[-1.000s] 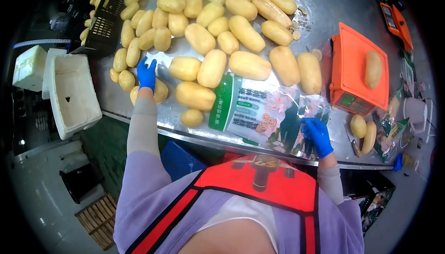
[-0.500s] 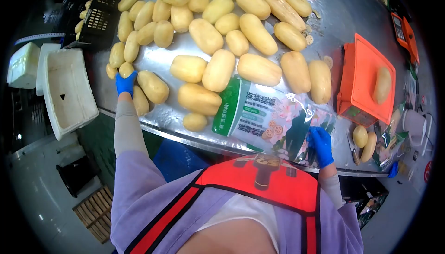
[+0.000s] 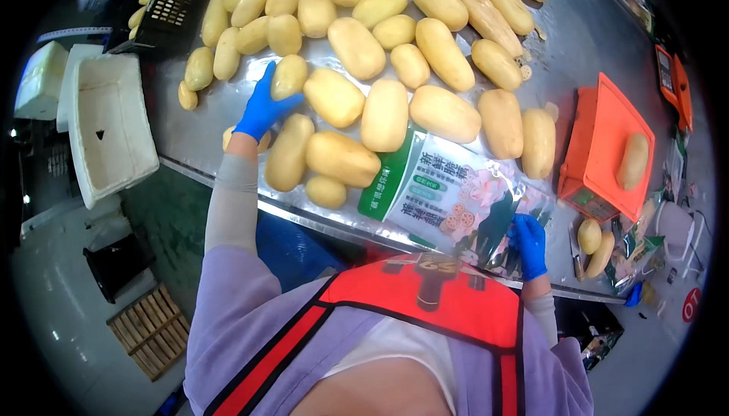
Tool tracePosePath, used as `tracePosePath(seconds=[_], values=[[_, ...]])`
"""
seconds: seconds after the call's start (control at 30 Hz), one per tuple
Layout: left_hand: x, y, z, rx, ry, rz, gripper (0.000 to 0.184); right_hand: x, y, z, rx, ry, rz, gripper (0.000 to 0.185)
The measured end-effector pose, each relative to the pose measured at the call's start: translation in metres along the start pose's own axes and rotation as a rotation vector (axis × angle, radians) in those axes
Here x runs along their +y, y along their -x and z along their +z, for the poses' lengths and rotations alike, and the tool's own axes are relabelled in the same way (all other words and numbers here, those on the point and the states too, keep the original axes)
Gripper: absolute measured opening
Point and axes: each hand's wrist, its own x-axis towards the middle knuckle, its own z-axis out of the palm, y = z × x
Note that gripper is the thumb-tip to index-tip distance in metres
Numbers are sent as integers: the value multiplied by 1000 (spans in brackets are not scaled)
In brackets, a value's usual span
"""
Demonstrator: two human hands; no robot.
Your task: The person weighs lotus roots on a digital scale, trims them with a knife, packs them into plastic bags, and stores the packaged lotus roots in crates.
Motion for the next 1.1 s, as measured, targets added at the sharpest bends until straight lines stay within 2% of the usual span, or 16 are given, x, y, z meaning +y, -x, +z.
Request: tracePosePath(seconds=[0.07, 0.13, 0.2, 0.27, 0.3, 0.37, 0.4, 0.47, 0.5, 0.6, 0.63, 0.77, 0.8, 0.87, 1.0, 1.1], values=[[-2, -4, -1, -25, 22, 11, 88, -2, 2, 3, 11, 1, -6, 17], [-17, -17, -18, -30, 214, -72, 74, -3, 3, 4, 20, 3, -14, 17], [-43, -45, -31, 311, 147, 130, 60, -1, 3, 6, 41, 27, -23, 17], [-76, -81, -50, 524, 13, 68, 67, -1, 3, 5, 54, 31, -8, 17], [-83, -91, -58, 519, 18, 72, 67, -1, 3, 6, 64, 34, 5, 17], [-90, -108, -67, 532, -495, -50, 81, 0, 3, 8, 89, 21, 5, 18], [-93, -113, -68, 523, -488, -43, 81, 0, 4, 9, 105, 11, 5, 18], [-99, -118, -65, 437, -657, -186, 94, -1, 5, 11, 117, 13, 5, 18], [-72, -112, -71, 293, -661, -323, 95, -1, 5, 11, 114, 16, 0, 18], [-93, -116, -78, 291, -536, -287, 94, 3, 4, 11, 125, 9, -4, 18], [-104, -113, -79, 311, -373, -143, 93, 4, 3, 11, 126, 6, -2, 18], [-101, -72, -71, 247, -437, 30, 89, 3, 1, 10, 126, 18, -5, 16], [-101, -63, -69, 247, -436, 21, 89, 1, 1, 10, 121, 8, -1, 14], [-91, -43, -64, 189, -339, 117, 90, 0, 0, 10, 120, 28, 6, 14], [-68, -16, -58, 107, -281, 57, 92, 0, -1, 9, 126, 30, 8, 14], [-68, -3, -52, 132, -245, 104, 92, 0, -1, 10, 131, 34, -1, 14]])
